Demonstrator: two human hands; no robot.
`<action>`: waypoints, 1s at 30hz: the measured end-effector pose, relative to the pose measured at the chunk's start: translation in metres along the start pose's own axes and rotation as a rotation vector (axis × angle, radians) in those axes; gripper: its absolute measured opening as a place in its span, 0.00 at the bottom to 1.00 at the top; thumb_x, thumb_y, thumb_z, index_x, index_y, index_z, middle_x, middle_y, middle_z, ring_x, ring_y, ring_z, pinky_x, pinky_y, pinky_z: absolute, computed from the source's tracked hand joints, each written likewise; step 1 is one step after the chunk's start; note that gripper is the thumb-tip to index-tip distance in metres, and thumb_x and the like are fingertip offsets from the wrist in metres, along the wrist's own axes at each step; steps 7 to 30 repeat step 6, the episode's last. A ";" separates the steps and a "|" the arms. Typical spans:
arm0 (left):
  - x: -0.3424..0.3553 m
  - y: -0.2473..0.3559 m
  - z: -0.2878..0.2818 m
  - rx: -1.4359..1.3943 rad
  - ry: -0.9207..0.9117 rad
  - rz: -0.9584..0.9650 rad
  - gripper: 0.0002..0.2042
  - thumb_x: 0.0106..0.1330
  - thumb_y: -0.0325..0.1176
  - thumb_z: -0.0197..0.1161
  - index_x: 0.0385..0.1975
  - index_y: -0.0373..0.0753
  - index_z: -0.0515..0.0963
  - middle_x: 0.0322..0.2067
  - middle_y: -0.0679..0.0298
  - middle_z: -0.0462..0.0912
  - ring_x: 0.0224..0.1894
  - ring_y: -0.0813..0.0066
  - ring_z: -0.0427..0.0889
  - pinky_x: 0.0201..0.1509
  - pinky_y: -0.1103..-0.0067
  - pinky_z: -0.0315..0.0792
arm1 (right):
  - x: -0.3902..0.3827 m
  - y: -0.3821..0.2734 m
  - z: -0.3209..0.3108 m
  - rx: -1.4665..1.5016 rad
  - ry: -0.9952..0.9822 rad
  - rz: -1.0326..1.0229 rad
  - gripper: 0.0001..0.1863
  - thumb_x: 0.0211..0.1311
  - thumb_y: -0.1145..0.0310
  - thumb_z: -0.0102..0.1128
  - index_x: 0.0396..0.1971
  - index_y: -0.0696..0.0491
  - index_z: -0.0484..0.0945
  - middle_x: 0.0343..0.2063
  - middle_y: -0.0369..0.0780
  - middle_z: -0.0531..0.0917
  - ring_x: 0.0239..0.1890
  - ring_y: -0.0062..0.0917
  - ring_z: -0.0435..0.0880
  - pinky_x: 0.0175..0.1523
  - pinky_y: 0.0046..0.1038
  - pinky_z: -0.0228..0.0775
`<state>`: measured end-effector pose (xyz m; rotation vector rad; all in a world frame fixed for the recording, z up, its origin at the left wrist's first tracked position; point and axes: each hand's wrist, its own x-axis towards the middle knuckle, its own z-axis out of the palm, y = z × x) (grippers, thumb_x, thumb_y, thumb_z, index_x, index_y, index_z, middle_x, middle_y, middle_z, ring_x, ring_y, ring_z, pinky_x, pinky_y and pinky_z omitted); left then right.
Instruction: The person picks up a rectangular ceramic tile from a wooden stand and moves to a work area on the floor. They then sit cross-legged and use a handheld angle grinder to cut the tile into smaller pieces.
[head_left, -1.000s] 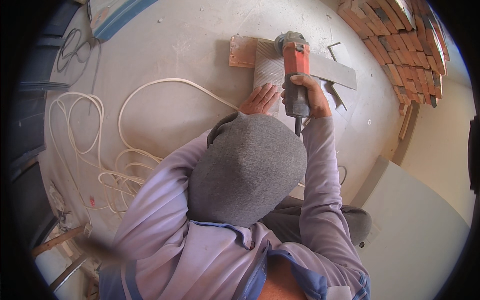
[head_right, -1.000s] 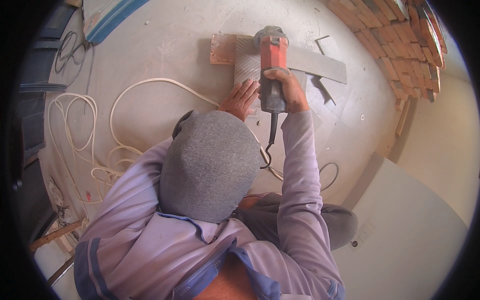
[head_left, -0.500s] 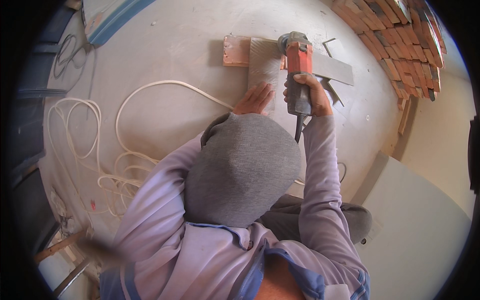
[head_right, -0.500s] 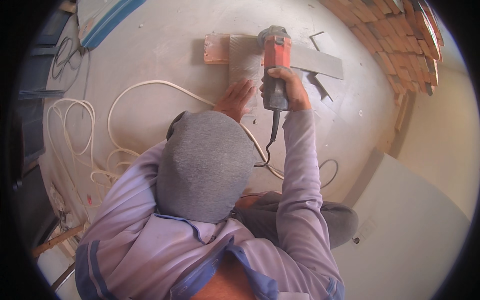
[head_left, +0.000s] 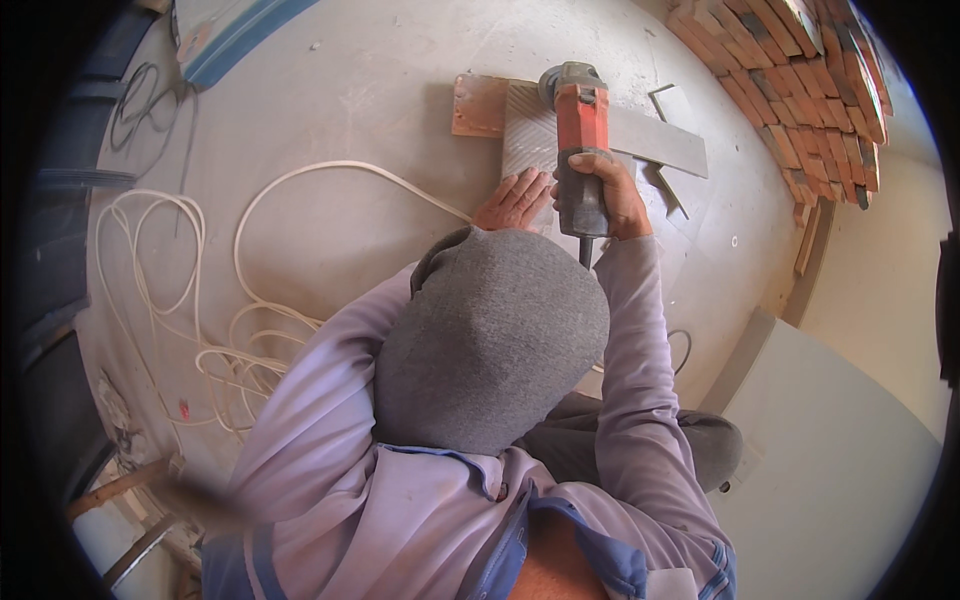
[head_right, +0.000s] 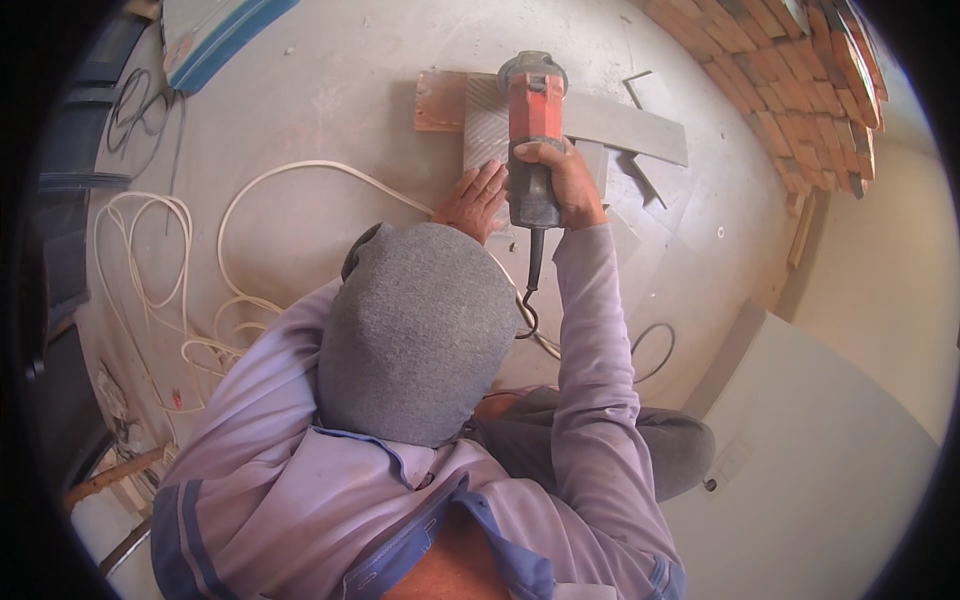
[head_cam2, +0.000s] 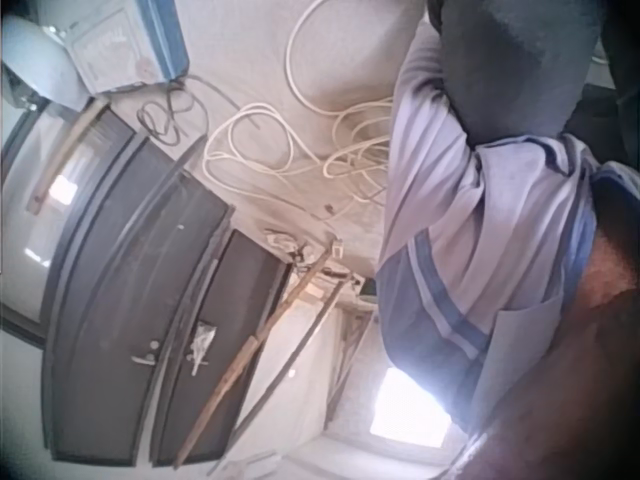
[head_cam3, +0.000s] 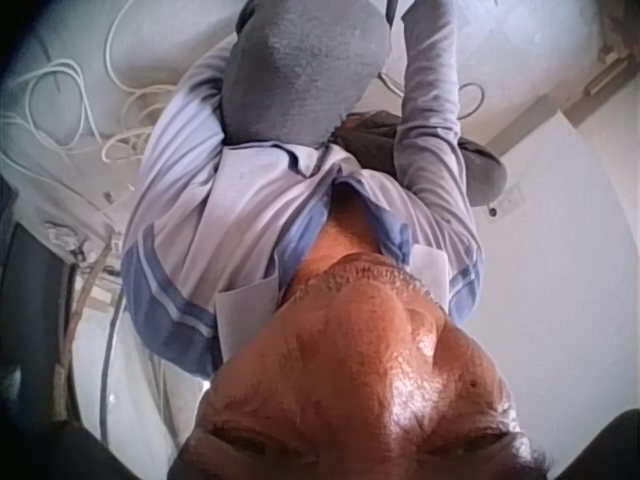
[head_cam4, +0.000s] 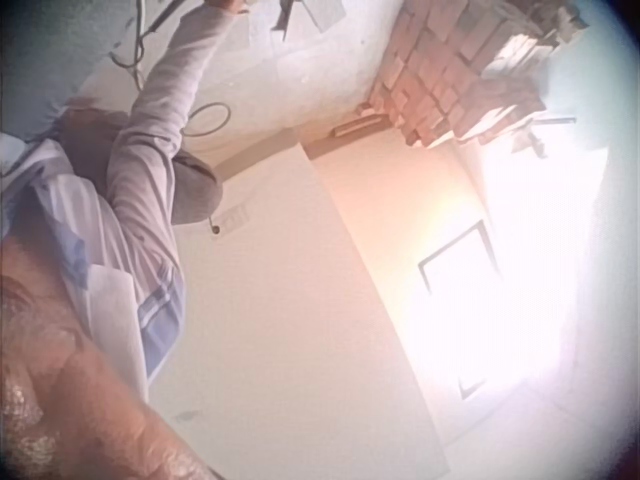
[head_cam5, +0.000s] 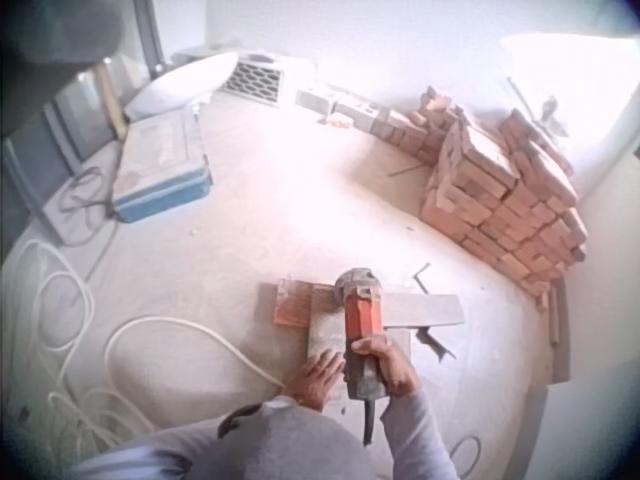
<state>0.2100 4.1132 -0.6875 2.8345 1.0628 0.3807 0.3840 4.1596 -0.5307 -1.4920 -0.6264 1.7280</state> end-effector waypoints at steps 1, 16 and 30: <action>0.000 0.000 0.002 0.008 0.000 0.001 0.34 0.66 0.55 0.58 0.67 0.40 0.66 0.74 0.59 0.56 0.78 0.62 0.44 0.80 0.64 0.36 | 0.002 0.001 -0.001 -0.004 -0.004 0.015 0.24 0.55 0.62 0.64 0.45 0.64 0.72 0.32 0.48 0.83 0.27 0.33 0.87 0.31 0.32 0.84; -0.001 -0.001 0.003 0.057 -0.030 0.011 0.34 0.67 0.58 0.56 0.68 0.43 0.66 0.74 0.59 0.55 0.78 0.60 0.42 0.80 0.62 0.35 | 0.003 0.002 0.000 -0.008 0.001 0.024 0.25 0.56 0.61 0.64 0.47 0.64 0.72 0.34 0.49 0.83 0.28 0.34 0.87 0.31 0.33 0.84; -0.001 -0.001 0.003 0.057 -0.030 0.011 0.34 0.67 0.58 0.56 0.68 0.43 0.66 0.74 0.59 0.55 0.78 0.60 0.42 0.80 0.62 0.35 | 0.003 0.002 0.000 -0.008 0.001 0.024 0.25 0.56 0.61 0.64 0.47 0.64 0.72 0.34 0.49 0.83 0.28 0.34 0.87 0.31 0.33 0.84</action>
